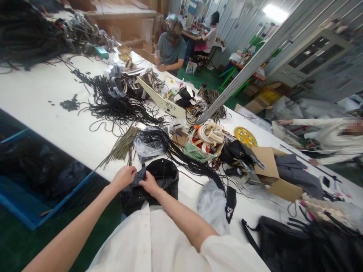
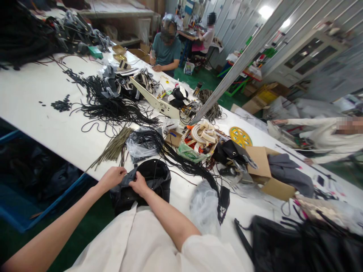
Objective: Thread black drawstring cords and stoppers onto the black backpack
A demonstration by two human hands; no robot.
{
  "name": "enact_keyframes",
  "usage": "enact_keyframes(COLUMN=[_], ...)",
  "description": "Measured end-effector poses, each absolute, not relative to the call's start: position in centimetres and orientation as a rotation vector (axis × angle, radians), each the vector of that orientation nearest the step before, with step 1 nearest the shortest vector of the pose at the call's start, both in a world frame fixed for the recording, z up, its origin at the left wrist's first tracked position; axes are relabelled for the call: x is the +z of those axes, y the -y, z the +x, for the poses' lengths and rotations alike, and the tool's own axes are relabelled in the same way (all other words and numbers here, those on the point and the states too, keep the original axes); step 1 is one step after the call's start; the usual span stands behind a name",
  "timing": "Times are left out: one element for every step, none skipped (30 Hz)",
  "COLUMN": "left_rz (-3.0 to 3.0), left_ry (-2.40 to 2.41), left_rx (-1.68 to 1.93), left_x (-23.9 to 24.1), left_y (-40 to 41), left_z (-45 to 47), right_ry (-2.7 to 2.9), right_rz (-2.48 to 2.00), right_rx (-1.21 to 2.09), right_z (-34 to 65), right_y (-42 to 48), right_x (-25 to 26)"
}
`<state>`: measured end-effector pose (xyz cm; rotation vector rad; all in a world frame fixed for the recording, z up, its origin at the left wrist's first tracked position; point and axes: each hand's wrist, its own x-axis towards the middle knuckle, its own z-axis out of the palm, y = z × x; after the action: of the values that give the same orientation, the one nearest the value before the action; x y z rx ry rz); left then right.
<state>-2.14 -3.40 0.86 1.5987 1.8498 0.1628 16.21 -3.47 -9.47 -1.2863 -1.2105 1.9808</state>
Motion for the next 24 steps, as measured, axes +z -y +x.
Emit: enact_keyframes(left_rz=[1.603, 1.608, 1.612, 1.617, 1.622, 1.627, 1.632, 1.637, 1.642, 1.647, 1.652, 1.656, 1.659, 1.661, 1.662, 1.662, 1.662, 1.662, 1.661, 1.659, 1.657, 1.654, 1.649, 1.643], left_ry=[-1.848, -1.845, -1.841, -1.836, -1.832, -1.830, -1.830, -1.830, -1.832, -1.835, -1.840, -1.843, -1.847, -1.850, -1.852, -1.853, -1.853, -1.851, -1.847, -1.840, -1.831, -1.819, -1.807, -1.795], left_rx=[0.145, 0.127, 0.108, 0.090, 0.072, 0.056, 0.041, 0.028, 0.016, 0.007, -0.002, -0.010, -0.018, -0.026, -0.033, -0.039, -0.043, -0.043, -0.040, -0.034, -0.024, -0.012, 0.003, 0.018], left_x=[0.7, 0.6, 0.4, 0.2, 0.0, -0.1, -0.3, -0.4, -0.5, -0.6, -0.7, -0.8, -0.9, -1.0, -1.1, -1.3, -1.4, -1.6, -1.8, -2.0, -2.1, -2.3, -2.5, -2.6], left_y=[3.4, 3.4, 3.4, 3.4, 3.5, 3.6, 3.6, 3.7, 3.7, 3.7, 3.7, 3.7, 3.6, 3.6, 3.6, 3.6, 3.6, 3.7, 3.7, 3.7, 3.8, 3.8, 3.8, 3.8], left_z=[-2.1, -1.9, -1.8, -1.6, -1.4, -1.3, -1.1, -1.0, -0.9, -0.9, -0.8, -0.8, -0.8, -0.8, -0.8, -0.8, -0.7, -0.7, -0.6, -0.6, -0.5, -0.4, -0.3, -0.2], right_ry=[1.208, 1.206, 1.204, 1.203, 1.202, 1.202, 1.201, 1.200, 1.199, 1.197, 1.196, 1.194, 1.193, 1.192, 1.190, 1.189, 1.187, 1.184, 1.181, 1.176, 1.170, 1.161, 1.151, 1.138], right_rz=[-1.280, -1.274, -1.271, -1.270, -1.270, -1.270, -1.267, -1.263, -1.259, -1.254, -1.251, -1.249, -1.250, -1.251, -1.254, -1.257, -1.262, -1.268, -1.275, -1.283, -1.292, -1.303, -1.316, -1.329], right_rx=[1.980, 1.981, 1.981, 1.980, 1.979, 1.978, 1.977, 1.977, 1.977, 1.977, 1.977, 1.977, 1.978, 1.978, 1.978, 1.980, 1.981, 1.983, 1.985, 1.986, 1.987, 1.988, 1.988, 1.988], right_z=[16.2, 16.2, 16.2, 16.2, 16.3, 16.3, 16.3, 16.3, 16.4, 16.4, 16.4, 16.4, 16.4, 16.4, 16.4, 16.4, 16.4, 16.4, 16.4, 16.4, 16.4, 16.4, 16.4, 16.4], right_y=[3.5, 3.6, 3.6, 3.6, 3.7, 3.7, 3.7, 3.7, 3.7, 3.7, 3.7, 3.7, 3.7, 3.7, 3.7, 3.7, 3.7, 3.7, 3.7, 3.7, 3.6, 3.6, 3.6, 3.5], right_x=[-9.5, -9.6, -9.7, -9.7, -9.7, -9.8, -9.8, -9.8, -9.8, -9.8, -9.9, -9.9, -9.9, -9.8, -9.8, -9.8, -9.7, -9.7, -9.6, -9.5, -9.5, -9.4, -9.4, -9.3])
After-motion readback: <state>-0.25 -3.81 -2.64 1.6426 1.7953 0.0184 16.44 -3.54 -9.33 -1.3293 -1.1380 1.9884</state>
